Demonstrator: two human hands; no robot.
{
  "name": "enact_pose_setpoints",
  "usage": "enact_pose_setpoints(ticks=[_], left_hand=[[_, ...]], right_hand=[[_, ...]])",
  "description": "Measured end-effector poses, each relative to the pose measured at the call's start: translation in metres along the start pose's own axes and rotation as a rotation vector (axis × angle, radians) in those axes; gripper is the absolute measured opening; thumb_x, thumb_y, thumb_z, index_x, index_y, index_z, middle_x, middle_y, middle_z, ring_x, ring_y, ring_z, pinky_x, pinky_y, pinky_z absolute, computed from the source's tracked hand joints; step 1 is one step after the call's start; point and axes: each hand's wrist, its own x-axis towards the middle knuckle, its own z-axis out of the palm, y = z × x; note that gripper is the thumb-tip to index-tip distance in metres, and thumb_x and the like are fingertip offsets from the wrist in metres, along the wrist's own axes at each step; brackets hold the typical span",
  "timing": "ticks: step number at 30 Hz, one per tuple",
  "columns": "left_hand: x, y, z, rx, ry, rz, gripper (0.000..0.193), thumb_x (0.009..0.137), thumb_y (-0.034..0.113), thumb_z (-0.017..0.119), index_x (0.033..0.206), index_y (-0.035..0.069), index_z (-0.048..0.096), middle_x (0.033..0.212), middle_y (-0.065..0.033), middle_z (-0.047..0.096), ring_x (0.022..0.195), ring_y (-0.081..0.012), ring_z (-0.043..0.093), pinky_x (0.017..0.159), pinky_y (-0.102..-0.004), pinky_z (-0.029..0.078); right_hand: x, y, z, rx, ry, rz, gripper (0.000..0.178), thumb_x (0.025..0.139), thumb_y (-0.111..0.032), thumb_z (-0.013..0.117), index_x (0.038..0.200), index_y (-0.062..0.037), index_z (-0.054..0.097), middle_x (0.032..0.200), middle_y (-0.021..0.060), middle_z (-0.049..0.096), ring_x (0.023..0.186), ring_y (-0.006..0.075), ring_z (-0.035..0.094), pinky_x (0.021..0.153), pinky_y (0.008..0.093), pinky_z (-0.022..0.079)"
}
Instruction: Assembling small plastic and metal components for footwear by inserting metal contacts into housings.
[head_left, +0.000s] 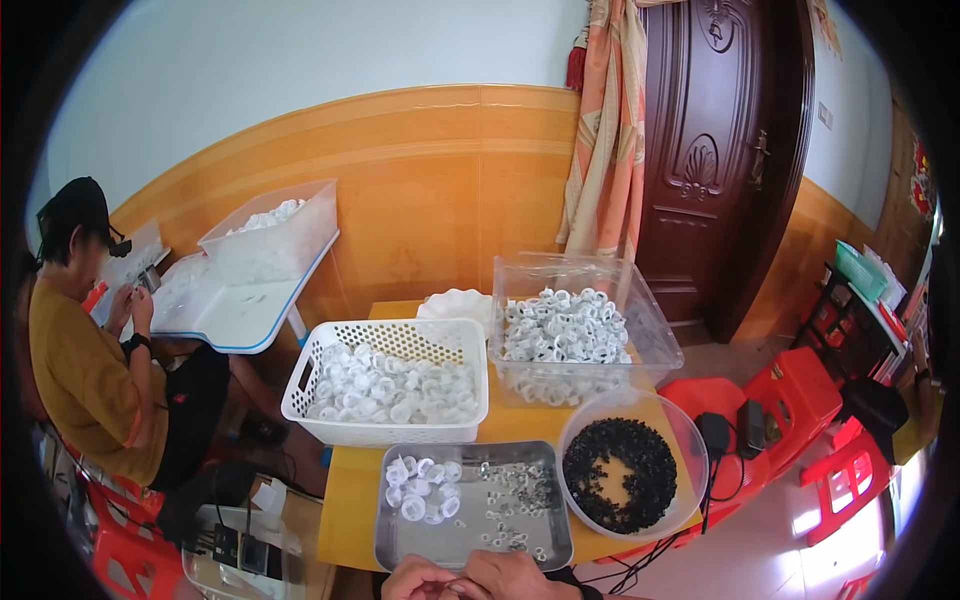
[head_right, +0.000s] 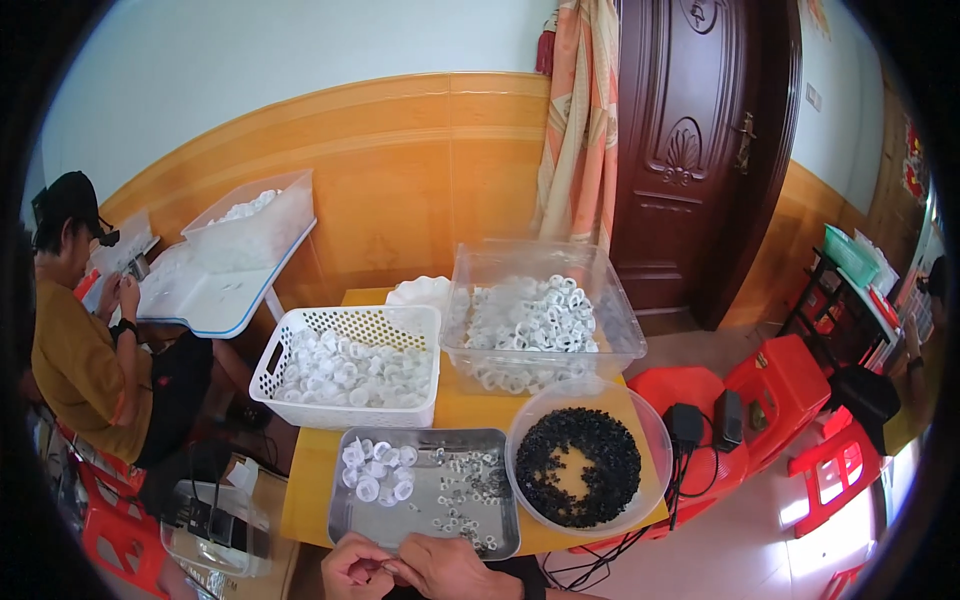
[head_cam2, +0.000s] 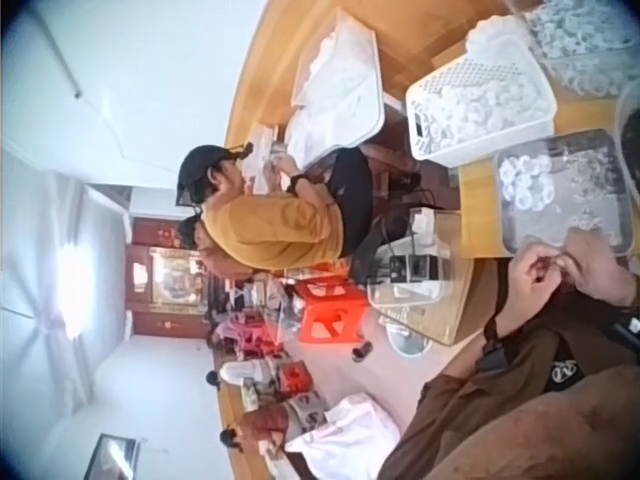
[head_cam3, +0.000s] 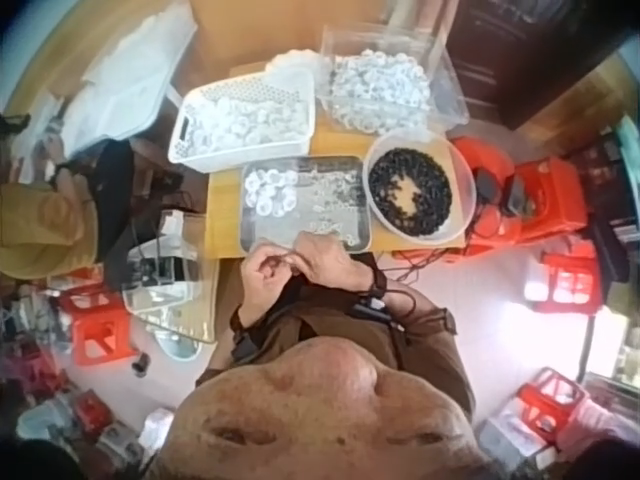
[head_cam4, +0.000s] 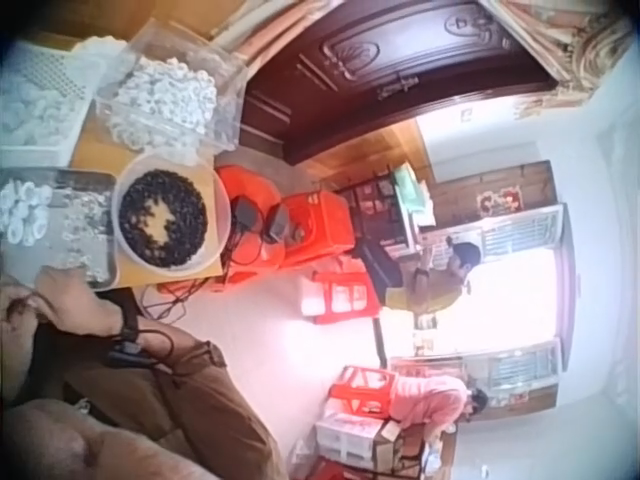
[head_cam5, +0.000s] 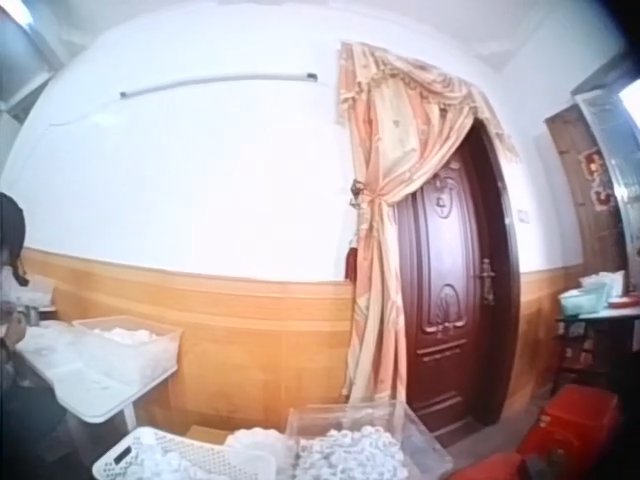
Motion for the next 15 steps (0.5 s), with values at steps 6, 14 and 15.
enact_pose_setpoints(ticks=[6,14,15], left_hand=[[0.0,-0.01,-0.003,0.149,0.022,0.021,0.015,0.079,-0.009,0.056,0.092,-0.002,0.057,0.088,-0.0075,0.053,0.08,-0.0116,0.057,0.07,-0.0226,0.048],[0.014,-0.003,0.003,-0.242,0.005,-0.103,0.024,0.087,-0.005,0.055,0.11,-0.007,0.053,0.098,-0.0077,0.05,0.088,-0.0182,0.063,0.071,-0.0264,0.052],[0.019,-0.001,0.004,-0.342,-0.045,-0.175,0.029,0.088,-0.003,0.055,0.116,-0.007,0.051,0.104,-0.0088,0.051,0.092,-0.0205,0.063,0.076,-0.0284,0.053]], right_hand=[[0.0,0.002,-0.001,-0.235,-0.055,-0.1,0.02,0.083,-0.02,0.062,0.074,-0.0049,0.054,0.064,0.0094,0.051,0.055,0.0267,0.055,0.048,0.0357,0.043],[0.017,0.015,-0.006,-0.125,-0.124,0.121,0.023,0.085,-0.022,0.061,0.073,-0.0054,0.051,0.067,0.0129,0.052,0.058,0.0318,0.057,0.05,0.0392,0.044],[0.016,0.022,-0.011,-0.034,-0.102,0.117,0.019,0.087,-0.021,0.059,0.079,-0.0049,0.054,0.068,0.0132,0.052,0.059,0.0322,0.056,0.052,0.0394,0.044]])
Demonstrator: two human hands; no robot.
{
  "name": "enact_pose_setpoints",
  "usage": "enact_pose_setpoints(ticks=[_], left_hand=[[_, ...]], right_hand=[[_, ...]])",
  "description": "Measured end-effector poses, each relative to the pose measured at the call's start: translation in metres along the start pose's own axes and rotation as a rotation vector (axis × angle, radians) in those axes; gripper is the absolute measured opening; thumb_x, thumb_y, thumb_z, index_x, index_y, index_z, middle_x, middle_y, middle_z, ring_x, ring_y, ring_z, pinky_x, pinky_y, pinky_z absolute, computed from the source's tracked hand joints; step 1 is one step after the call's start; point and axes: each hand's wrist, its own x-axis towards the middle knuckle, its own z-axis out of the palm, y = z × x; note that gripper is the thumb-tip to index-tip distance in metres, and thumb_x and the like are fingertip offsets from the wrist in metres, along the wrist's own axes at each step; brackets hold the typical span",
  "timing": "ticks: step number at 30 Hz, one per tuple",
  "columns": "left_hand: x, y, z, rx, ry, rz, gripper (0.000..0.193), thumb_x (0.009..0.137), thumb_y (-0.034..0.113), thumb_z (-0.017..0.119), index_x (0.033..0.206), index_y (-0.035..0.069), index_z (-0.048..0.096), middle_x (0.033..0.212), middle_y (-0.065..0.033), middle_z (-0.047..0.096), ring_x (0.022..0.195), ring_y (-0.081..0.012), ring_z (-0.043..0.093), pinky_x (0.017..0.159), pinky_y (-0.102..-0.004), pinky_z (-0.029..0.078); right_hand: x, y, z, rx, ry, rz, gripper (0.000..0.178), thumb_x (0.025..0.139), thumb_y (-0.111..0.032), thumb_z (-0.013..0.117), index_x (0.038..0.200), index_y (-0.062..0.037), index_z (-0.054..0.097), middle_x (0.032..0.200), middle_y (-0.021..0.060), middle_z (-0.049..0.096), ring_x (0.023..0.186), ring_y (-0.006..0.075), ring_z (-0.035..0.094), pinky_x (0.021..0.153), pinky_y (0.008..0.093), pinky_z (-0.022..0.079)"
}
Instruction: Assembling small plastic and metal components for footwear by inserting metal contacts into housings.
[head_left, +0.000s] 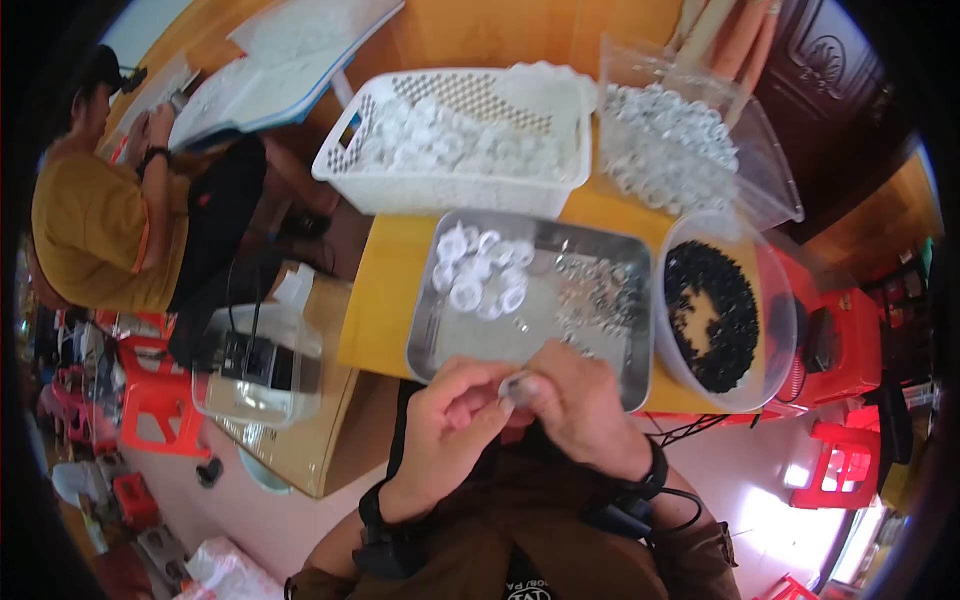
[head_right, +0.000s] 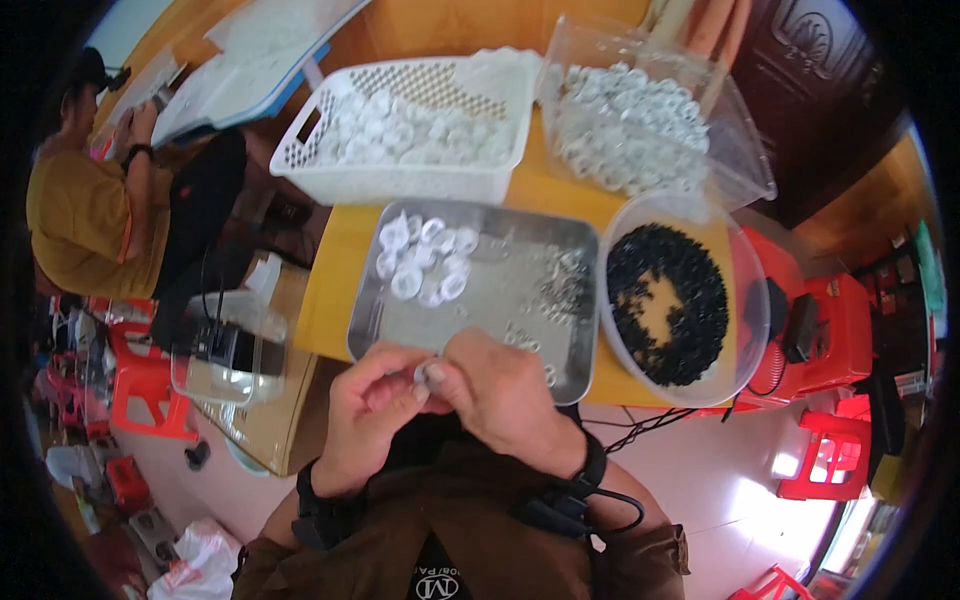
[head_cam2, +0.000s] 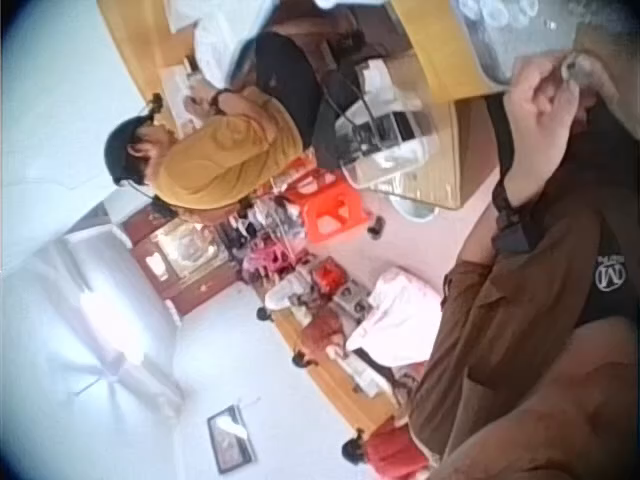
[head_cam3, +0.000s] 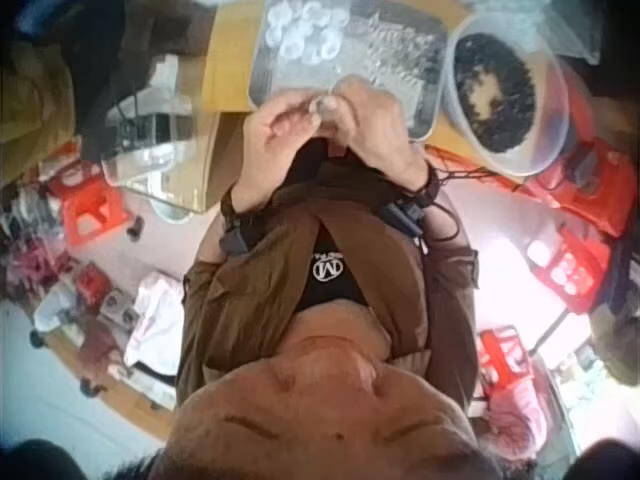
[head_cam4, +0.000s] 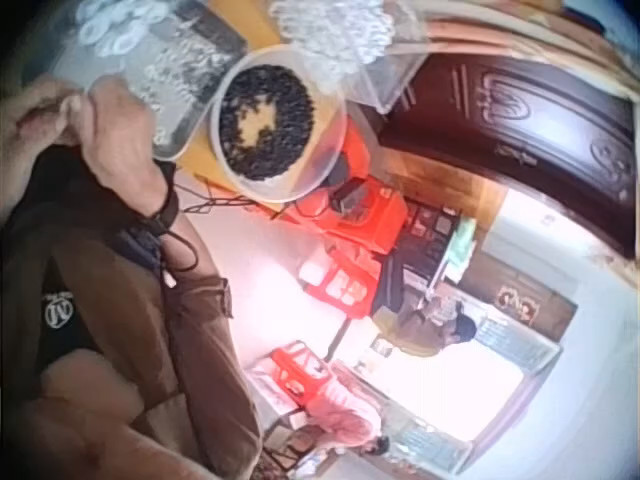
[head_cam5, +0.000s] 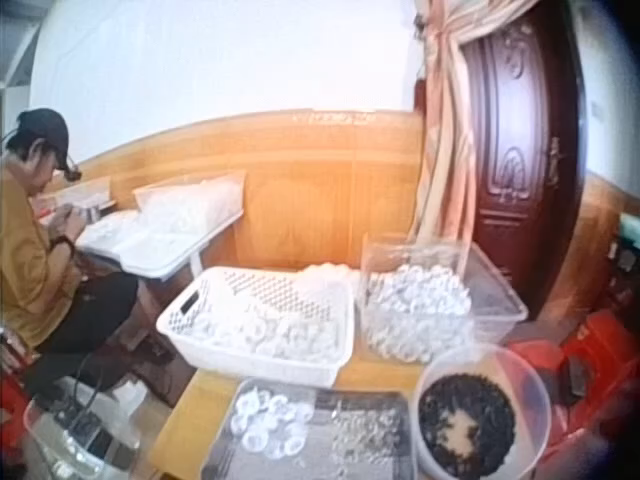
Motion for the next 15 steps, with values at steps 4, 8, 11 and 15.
enact_pose_setpoints(ticks=[4,8,11,15], left_hand=[[-0.003,0.003,-0.004,-0.059,0.063,-0.068,0.029,0.086,-0.002,0.056,0.114,-0.006,0.052,0.109,-0.0114,0.054,0.1,-0.0245,0.06,0.082,-0.0382,0.055],[-0.01,0.002,-0.003,-0.022,0.046,-0.05,0.03,0.088,-0.003,0.054,0.118,-0.005,0.051,0.109,-0.0094,0.052,0.097,-0.0214,0.061,0.083,-0.0309,0.053],[-0.01,-0.002,-0.002,0.048,0.039,0.028,0.029,0.088,-0.003,0.054,0.117,-0.005,0.051,0.107,-0.0084,0.052,0.097,-0.021,0.061,0.083,-0.0311,0.053],[-0.011,-0.001,-0.001,-0.012,0.019,-0.015,0.027,0.088,-0.004,0.055,0.114,-0.005,0.052,0.106,-0.0078,0.052,0.099,-0.0199,0.06,0.084,-0.0317,0.053]], right_hand=[[-0.004,0.001,-0.001,0.195,-0.007,0.088,0.015,0.088,-0.018,0.057,0.085,-0.0041,0.055,0.07,0.0127,0.053,0.059,0.0317,0.056,0.053,0.0383,0.045],[-0.008,-0.006,-0.002,0.1,-0.032,0.117,0.012,0.085,-0.015,0.061,0.083,-0.004,0.056,0.071,0.0111,0.054,0.06,0.0296,0.056,0.053,0.0375,0.045],[-0.008,-0.008,-0.004,-0.036,-0.037,0.028,0.011,0.082,-0.013,0.063,0.083,-0.0043,0.056,0.071,0.0102,0.054,0.059,0.0285,0.056,0.052,0.0371,0.045],[-0.009,-0.008,-0.002,-0.063,-0.009,0.007,0.012,0.08,-0.011,0.065,0.082,-0.0044,0.056,0.07,0.0097,0.054,0.058,0.0284,0.055,0.051,0.0372,0.044]])
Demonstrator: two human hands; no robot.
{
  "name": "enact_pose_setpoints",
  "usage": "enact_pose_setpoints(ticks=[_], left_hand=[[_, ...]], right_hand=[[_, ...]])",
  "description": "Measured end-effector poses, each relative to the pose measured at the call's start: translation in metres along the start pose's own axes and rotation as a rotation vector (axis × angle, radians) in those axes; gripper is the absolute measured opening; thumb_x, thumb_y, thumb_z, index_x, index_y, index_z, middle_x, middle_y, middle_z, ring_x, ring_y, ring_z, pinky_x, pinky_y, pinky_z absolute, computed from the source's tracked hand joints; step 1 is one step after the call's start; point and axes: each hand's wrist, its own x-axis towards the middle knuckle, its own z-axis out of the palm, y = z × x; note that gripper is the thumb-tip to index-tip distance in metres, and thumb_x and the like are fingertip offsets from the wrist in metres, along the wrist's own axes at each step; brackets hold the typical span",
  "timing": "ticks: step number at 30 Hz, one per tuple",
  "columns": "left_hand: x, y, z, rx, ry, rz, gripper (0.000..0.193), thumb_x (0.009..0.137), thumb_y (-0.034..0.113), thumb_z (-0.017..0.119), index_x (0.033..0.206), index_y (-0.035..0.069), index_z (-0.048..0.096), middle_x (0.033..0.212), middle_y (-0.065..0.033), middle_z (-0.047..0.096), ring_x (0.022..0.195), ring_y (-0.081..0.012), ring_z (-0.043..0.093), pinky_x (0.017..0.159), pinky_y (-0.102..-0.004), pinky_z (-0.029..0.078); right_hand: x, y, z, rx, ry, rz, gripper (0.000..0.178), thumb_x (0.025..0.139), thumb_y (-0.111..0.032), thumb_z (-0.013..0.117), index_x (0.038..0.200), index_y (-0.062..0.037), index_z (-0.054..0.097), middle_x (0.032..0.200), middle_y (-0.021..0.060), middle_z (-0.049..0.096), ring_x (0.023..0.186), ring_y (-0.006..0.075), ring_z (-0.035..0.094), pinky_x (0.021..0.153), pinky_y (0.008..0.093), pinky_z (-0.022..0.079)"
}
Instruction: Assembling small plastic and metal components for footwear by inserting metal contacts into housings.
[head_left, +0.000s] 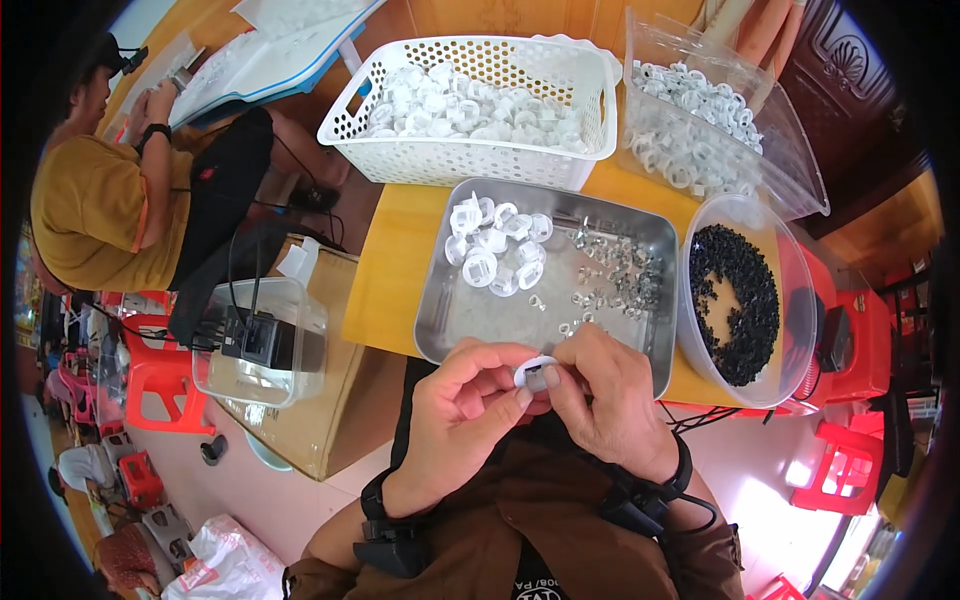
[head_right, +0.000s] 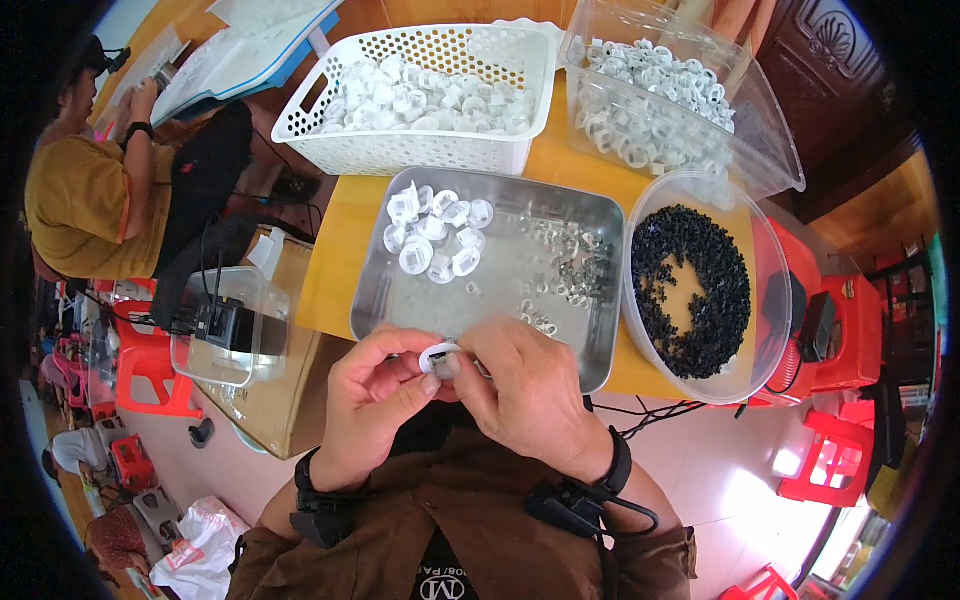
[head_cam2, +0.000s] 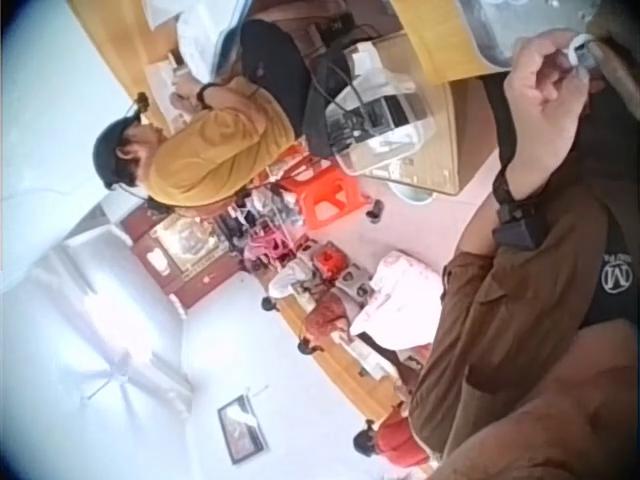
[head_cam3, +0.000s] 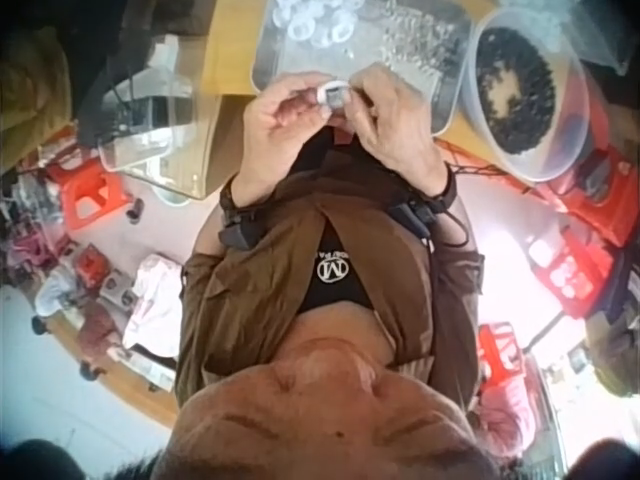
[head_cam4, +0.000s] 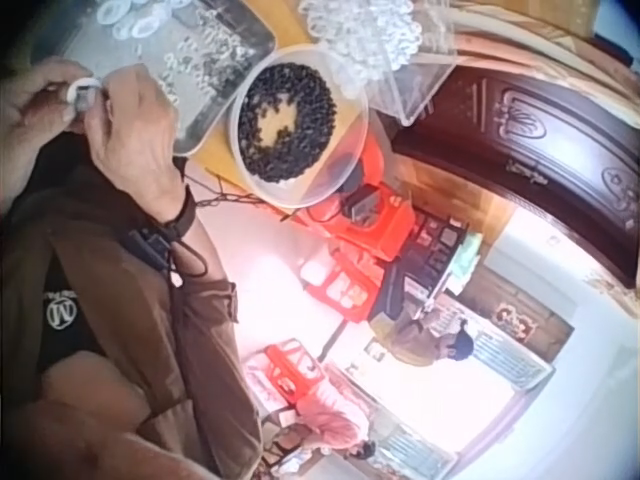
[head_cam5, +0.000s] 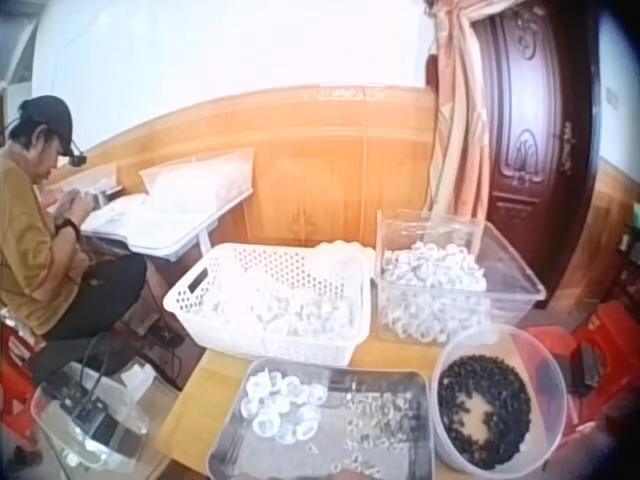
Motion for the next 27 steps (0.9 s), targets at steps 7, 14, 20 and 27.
enact_pose_setpoints(ticks=[7,14,20,27], left_hand=[[0.0034,0.001,0.0033,-0.087,-0.027,0.006,0.024,0.088,-0.003,0.055,0.112,-0.005,0.052,0.103,-0.0076,0.053,0.098,-0.0171,0.058,0.084,-0.03,0.052],[0.0025,-0.0055,0.0026,0.056,0.033,0.126,0.019,0.086,-0.005,0.057,0.105,-0.005,0.057,0.098,-0.0065,0.051,0.089,-0.0128,0.058,0.076,-0.0231,0.05],[0.0011,-0.0026,0.0009,0.178,0.032,0.181,0.016,0.084,-0.005,0.059,0.1,-0.005,0.057,0.099,-0.0084,0.052,0.092,-0.0142,0.057,0.08,-0.0248,0.047],[0.0005,-0.0038,0.0037,0.25,0.064,0.263,0.019,0.08,-0.014,0.054,0.096,-0.004,0.057,0.097,-0.0067,0.048,0.087,-0.0112,0.054,0.077,-0.0228,0.046]], right_hand=[[0.0014,-0.0011,0.0016,0.22,0.005,0.124,0.01,0.078,-0.006,0.064,0.084,-0.0037,0.056,0.071,0.0086,0.055,0.056,0.0217,0.057,0.048,0.0316,0.045],[0.0022,-0.0084,0.0007,0.377,0.028,0.146,0.017,0.076,0.003,0.062,0.089,-0.0009,0.052,0.082,0.0063,0.054,0.068,0.0114,0.057,0.058,0.0226,0.047],[-0.0004,-0.0056,0.0079,0.428,0.1,0.171,0.018,0.07,0.002,0.066,0.085,-0.0024,0.056,0.077,0.0062,0.057,0.058,0.0142,0.059,0.051,0.0242,0.048],[0.0025,-0.0066,0.0088,0.39,0.127,0.097,0.017,0.068,0.005,0.066,0.08,-0.0022,0.056,0.077,0.0057,0.055,0.059,0.0116,0.059,0.051,0.0225,0.047]])
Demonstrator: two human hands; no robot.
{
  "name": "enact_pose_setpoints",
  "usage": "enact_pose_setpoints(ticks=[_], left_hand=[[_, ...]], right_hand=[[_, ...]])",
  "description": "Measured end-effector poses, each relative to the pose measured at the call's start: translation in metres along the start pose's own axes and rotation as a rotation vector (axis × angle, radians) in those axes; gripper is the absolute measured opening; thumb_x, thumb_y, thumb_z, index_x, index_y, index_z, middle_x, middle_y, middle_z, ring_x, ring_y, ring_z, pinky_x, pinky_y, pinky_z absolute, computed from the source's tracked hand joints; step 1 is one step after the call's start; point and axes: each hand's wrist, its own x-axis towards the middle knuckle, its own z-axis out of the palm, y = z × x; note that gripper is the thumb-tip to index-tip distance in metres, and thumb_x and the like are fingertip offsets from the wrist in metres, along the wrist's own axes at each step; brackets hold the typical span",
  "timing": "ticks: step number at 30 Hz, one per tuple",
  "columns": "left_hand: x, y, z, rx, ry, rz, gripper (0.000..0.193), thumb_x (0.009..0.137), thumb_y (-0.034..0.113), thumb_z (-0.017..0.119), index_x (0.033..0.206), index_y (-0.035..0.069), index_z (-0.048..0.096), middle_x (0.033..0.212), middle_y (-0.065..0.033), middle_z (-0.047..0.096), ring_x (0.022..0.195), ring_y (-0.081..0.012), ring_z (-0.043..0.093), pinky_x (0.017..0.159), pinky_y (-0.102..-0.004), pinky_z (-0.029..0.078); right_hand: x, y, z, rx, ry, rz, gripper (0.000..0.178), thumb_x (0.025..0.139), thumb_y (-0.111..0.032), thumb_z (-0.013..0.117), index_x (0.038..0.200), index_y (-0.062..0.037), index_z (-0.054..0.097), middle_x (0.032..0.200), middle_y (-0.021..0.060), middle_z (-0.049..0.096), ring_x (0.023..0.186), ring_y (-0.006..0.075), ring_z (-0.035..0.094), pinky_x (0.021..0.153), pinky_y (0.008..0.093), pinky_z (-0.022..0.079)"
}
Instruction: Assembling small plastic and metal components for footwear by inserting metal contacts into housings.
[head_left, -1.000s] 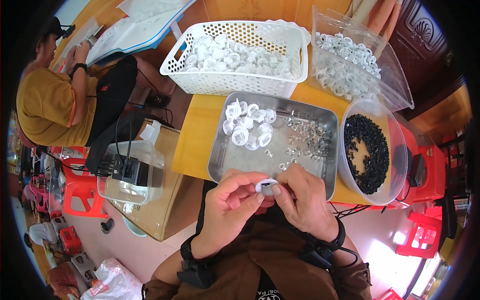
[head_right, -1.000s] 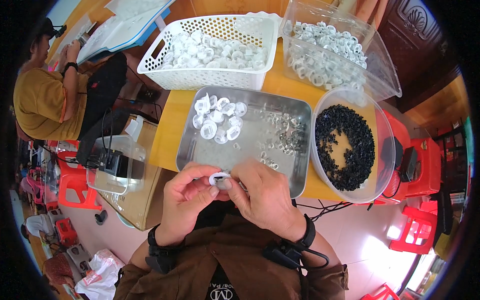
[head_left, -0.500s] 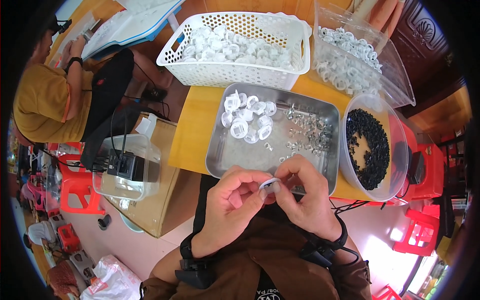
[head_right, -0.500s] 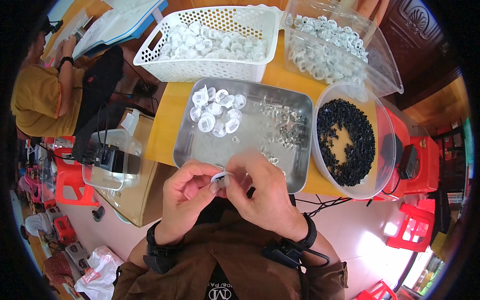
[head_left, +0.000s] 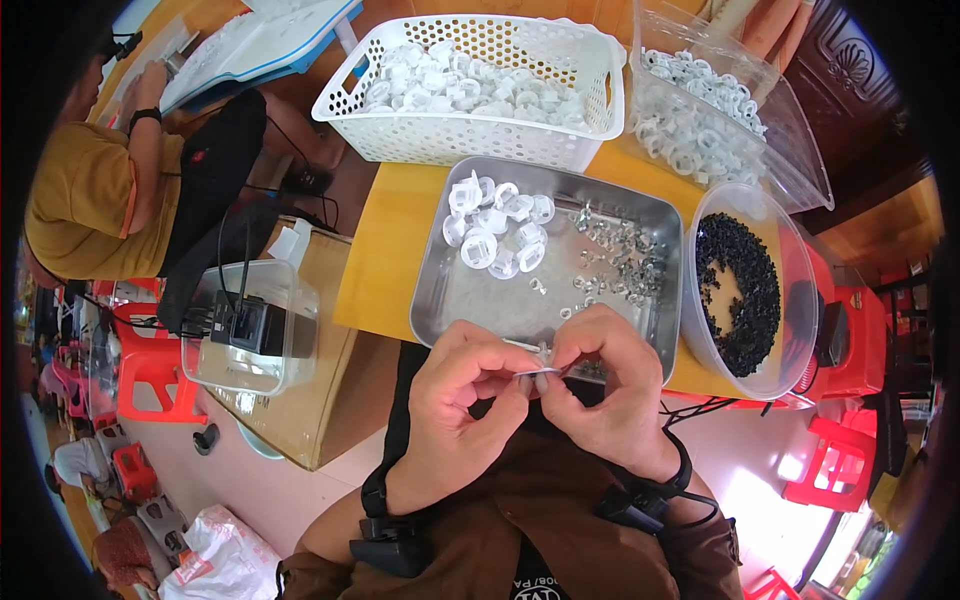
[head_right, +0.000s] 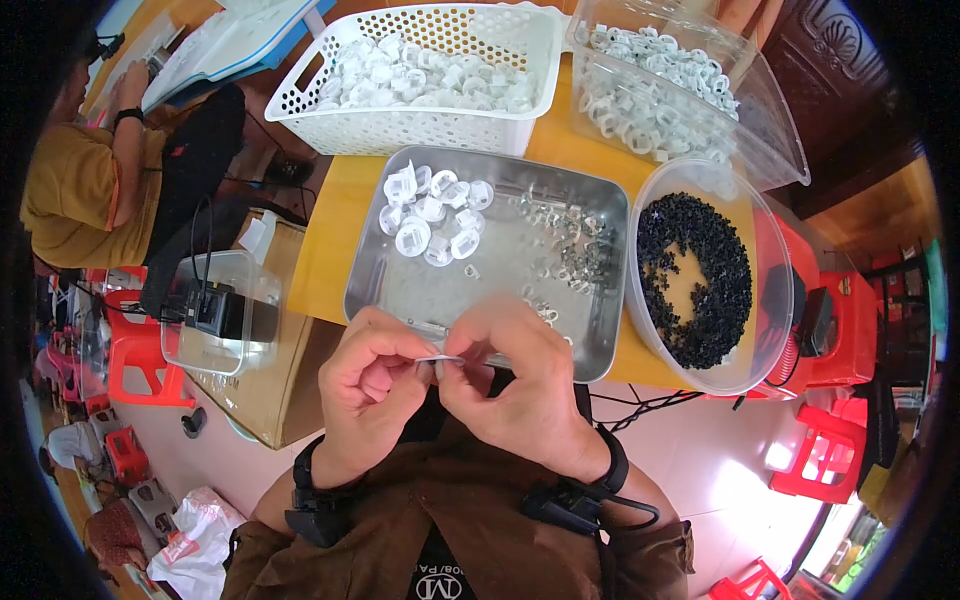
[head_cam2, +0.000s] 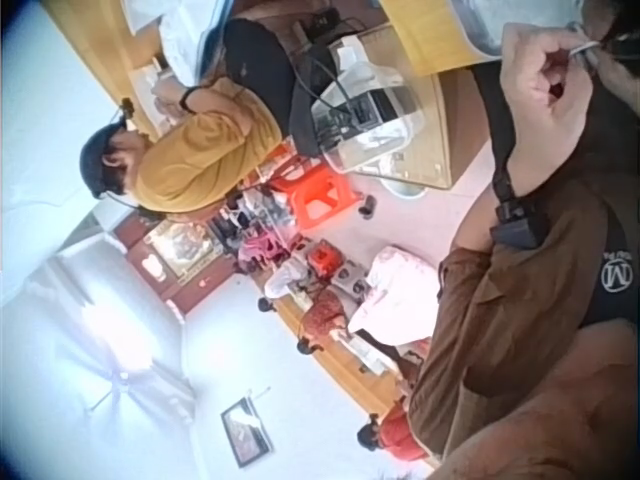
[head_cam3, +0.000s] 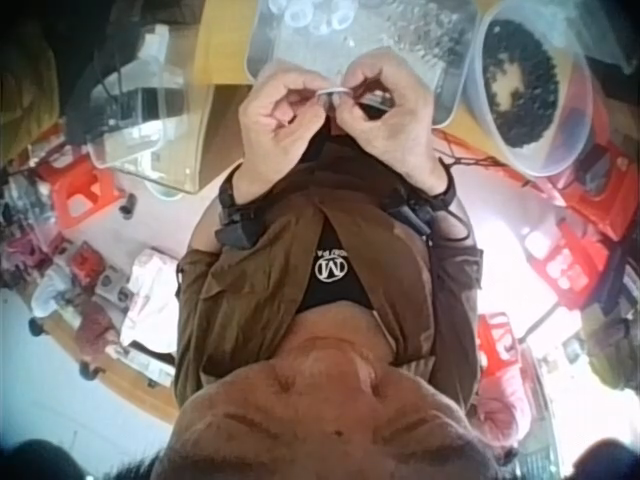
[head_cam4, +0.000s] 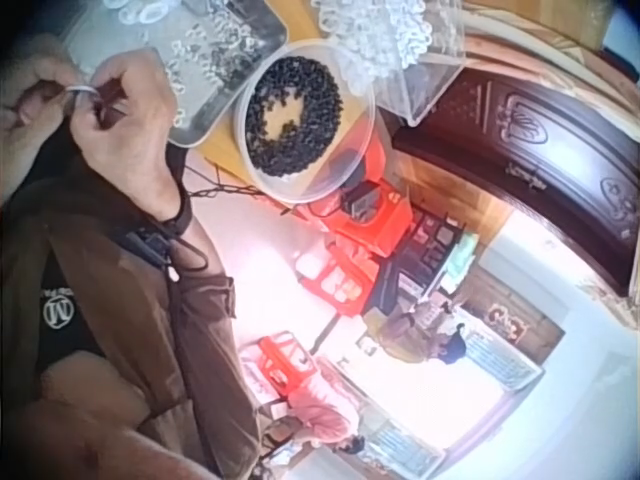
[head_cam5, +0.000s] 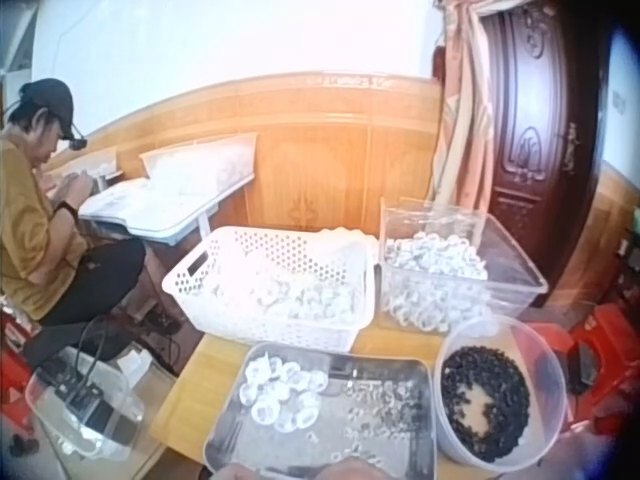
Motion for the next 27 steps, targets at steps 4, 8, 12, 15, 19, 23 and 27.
enact_pose_setpoints(ticks=[4,8,12,15,19,23,27], left_hand=[[0.0004,0.0002,0.0006,-0.013,0.015,-0.005,0.021,0.078,-0.017,0.05,0.094,-0.004,0.056,0.096,-0.0069,0.047,0.084,-0.0112,0.055,0.074,-0.0232,0.047],[-0.0004,0.0,-0.0009,-0.071,0.006,-0.04,0.019,0.079,-0.015,0.051,0.094,-0.005,0.056,0.096,-0.0075,0.047,0.084,-0.0122,0.056,0.075,-0.0253,0.05],[-0.0013,-0.0044,-0.0038,-0.101,-0.016,-0.051,0.017,0.081,-0.013,0.054,0.095,-0.005,0.056,0.098,-0.0072,0.048,0.086,-0.0133,0.059,0.076,-0.0233,0.051],[-0.0008,-0.0032,-0.0035,-0.146,-0.023,-0.062,0.017,0.081,-0.013,0.054,0.096,-0.005,0.057,0.098,-0.0074,0.048,0.087,-0.0134,0.059,0.076,-0.0232,0.052],[-0.001,-0.0027,-0.0054,-0.066,-0.025,-0.011,0.017,0.081,-0.013,0.054,0.096,-0.005,0.057,0.098,-0.0078,0.048,0.087,-0.0131,0.059,0.075,-0.0224,0.052],[-0.0011,-0.002,-0.0034,-0.062,-0.004,-0.002,0.018,0.081,-0.013,0.055,0.096,-0.005,0.057,0.098,-0.0082,0.048,0.086,-0.0126,0.058,0.075,-0.0218,0.052],[-0.0014,0.004,-0.0026,-0.044,-0.023,-0.047,0.015,0.081,-0.011,0.055,0.094,-0.005,0.056,0.097,-0.0086,0.048,0.086,-0.0127,0.055,0.078,-0.0256,0.05]], right_hand=[[0.0006,-0.0035,0.0008,0.043,-0.009,-0.007,0.018,0.067,0.009,0.065,0.079,-0.0018,0.057,0.077,0.0053,0.055,0.06,0.0112,0.059,0.05,0.0221,0.046],[-0.0003,-0.005,-0.0013,0.067,-0.03,0.02,0.019,0.067,0.01,0.065,0.08,-0.0017,0.058,0.077,0.0053,0.056,0.061,0.0115,0.058,0.051,0.022,0.046],[-0.0014,-0.0046,-0.005,0.052,-0.046,-0.006,0.019,0.068,0.01,0.066,0.08,-0.0018,0.059,0.076,0.0055,0.057,0.061,0.0119,0.057,0.051,0.0225,0.046],[-0.0025,-0.0023,-0.0045,0.045,0.005,-0.039,0.019,0.068,0.01,0.067,0.08,-0.0023,0.06,0.075,0.0056,0.058,0.06,0.0125,0.057,0.052,0.0233,0.045],[-0.0012,-0.0067,-0.0061,0.023,-0.016,-0.061,0.019,0.068,0.01,0.069,0.08,-0.003,0.061,0.075,0.0055,0.059,0.06,0.0126,0.056,0.052,0.0237,0.045],[-0.0024,-0.0068,-0.0036,0.025,-0.014,-0.03,0.02,0.068,0.009,0.068,0.081,-0.0033,0.061,0.077,0.0054,0.059,0.059,0.0122,0.056,0.051,0.0232,0.045],[-0.0016,-0.0083,-0.004,-0.001,-0.005,-0.051,0.02,0.068,0.009,0.068,0.082,-0.0033,0.06,0.077,0.0052,0.058,0.059,0.0119,0.056,0.051,0.0229,0.046]])
